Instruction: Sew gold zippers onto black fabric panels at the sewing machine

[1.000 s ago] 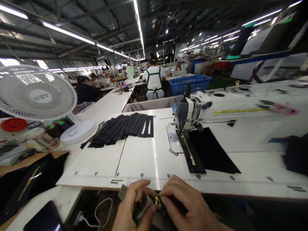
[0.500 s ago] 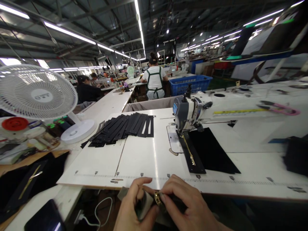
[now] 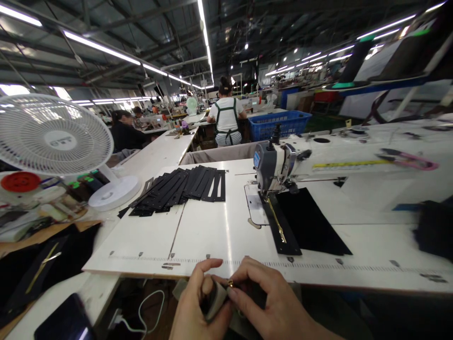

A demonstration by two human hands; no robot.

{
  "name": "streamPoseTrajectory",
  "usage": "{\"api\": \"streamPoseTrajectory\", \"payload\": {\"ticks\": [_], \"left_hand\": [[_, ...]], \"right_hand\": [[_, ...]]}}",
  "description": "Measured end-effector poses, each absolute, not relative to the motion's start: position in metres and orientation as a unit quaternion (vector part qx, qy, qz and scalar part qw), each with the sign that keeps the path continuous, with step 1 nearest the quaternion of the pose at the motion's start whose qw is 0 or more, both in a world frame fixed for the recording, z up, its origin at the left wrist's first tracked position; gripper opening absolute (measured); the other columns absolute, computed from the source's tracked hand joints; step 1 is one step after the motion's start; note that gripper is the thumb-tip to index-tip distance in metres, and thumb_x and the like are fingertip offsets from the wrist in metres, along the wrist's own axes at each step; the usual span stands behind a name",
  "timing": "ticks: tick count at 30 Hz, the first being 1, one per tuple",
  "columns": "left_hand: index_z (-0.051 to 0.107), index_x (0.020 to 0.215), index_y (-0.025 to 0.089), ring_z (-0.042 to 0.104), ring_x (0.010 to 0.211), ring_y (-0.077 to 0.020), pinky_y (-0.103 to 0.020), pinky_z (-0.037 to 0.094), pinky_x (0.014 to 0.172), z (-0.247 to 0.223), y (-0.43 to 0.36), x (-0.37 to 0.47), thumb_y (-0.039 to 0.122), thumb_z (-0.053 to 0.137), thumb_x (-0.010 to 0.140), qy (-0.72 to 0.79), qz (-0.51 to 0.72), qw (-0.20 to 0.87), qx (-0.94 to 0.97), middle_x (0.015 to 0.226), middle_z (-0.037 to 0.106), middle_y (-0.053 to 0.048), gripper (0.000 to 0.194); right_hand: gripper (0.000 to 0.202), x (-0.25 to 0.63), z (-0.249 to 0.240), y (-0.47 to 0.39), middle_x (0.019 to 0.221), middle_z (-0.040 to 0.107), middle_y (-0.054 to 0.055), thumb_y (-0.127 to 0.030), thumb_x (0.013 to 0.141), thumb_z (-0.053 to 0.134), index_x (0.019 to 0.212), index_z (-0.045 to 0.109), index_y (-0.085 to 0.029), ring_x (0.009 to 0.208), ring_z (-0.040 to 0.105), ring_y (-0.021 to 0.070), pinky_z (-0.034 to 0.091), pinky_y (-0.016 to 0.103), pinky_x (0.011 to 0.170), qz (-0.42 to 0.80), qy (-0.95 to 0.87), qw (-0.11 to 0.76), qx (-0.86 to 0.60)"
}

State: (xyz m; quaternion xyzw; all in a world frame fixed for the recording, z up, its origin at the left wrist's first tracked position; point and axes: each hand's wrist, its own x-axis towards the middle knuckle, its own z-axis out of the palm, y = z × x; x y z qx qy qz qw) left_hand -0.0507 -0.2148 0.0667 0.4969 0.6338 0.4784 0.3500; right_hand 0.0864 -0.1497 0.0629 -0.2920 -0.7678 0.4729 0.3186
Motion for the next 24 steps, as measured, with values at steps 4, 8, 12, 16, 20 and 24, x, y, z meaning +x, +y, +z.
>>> {"api": "streamPoseTrajectory", "payload": {"ticks": [4, 8, 12, 16, 20, 24], "left_hand": [[0.043, 0.106, 0.018, 0.061, 0.068, -0.0142, -0.023, 0.046, 0.069, 0.0677, -0.2157, -0.0494, 0.021, 0.058, 0.069, 0.637, 0.482, 0.354, 0.486, 0.072, 0.062, 0.002, 0.04], [0.043, 0.106, 0.019, 0.061, 0.067, -0.0136, -0.023, 0.046, 0.07, 0.0698, -0.2158, -0.0489, 0.021, 0.058, 0.069, 0.635, 0.482, 0.361, 0.484, 0.076, 0.063, 0.001, 0.04], [0.043, 0.106, 0.019, 0.06, 0.067, -0.014, -0.024, 0.045, 0.072, 0.0705, -0.2161, -0.0498, 0.019, 0.059, 0.067, 0.64, 0.475, 0.358, 0.486, 0.077, 0.064, 0.0, 0.043], [0.042, 0.108, 0.019, 0.06, 0.067, -0.0151, -0.026, 0.046, 0.072, 0.0686, -0.2166, -0.0508, 0.018, 0.059, 0.065, 0.639, 0.481, 0.371, 0.471, 0.076, 0.064, 0.0, 0.046], [0.043, 0.109, 0.019, 0.059, 0.068, -0.0167, -0.027, 0.045, 0.072, 0.0664, -0.2165, -0.051, 0.016, 0.06, 0.064, 0.651, 0.478, 0.357, 0.469, 0.061, 0.057, 0.005, 0.048], [0.043, 0.109, 0.019, 0.06, 0.07, -0.0162, -0.026, 0.045, 0.072, 0.0661, -0.2158, -0.0505, 0.015, 0.056, 0.065, 0.634, 0.474, 0.343, 0.505, 0.073, 0.062, 0.001, 0.047]], "right_hand": [[0.008, 0.0867, 0.0599, -0.1515, 0.069, 0.054, 0.0, -0.022, 0.079, 0.051, 0.075, 0.055, -0.017, 0.065, 0.051, 0.0125, 0.04, 0.022, 0.06, 0.498, -0.744, 0.333, -0.297], [0.008, 0.0872, 0.0592, -0.1501, 0.068, 0.054, 0.0, -0.022, 0.077, 0.053, 0.072, 0.053, -0.017, 0.063, 0.051, 0.0124, 0.04, 0.022, 0.058, 0.49, -0.746, 0.339, -0.297], [0.008, 0.0891, 0.0571, -0.1493, 0.067, 0.053, 0.0, -0.021, 0.076, 0.055, 0.07, 0.052, -0.017, 0.063, 0.052, 0.0126, 0.039, 0.022, 0.058, 0.475, -0.763, 0.336, -0.281], [0.006, 0.0901, 0.0539, -0.1515, 0.069, 0.054, 0.002, -0.017, 0.076, 0.053, 0.071, 0.053, -0.017, 0.066, 0.053, 0.0133, 0.041, 0.023, 0.061, 0.453, -0.774, 0.37, -0.244], [0.005, 0.0904, 0.0541, -0.1517, 0.069, 0.055, 0.002, -0.014, 0.076, 0.052, 0.072, 0.054, -0.017, 0.067, 0.054, 0.0139, 0.041, 0.024, 0.061, 0.419, -0.788, 0.39, -0.227], [0.004, 0.0928, 0.0549, -0.1505, 0.069, 0.056, 0.002, -0.013, 0.076, 0.054, 0.074, 0.055, -0.017, 0.066, 0.054, 0.0133, 0.042, 0.023, 0.06, 0.416, -0.788, 0.394, -0.225]]}}
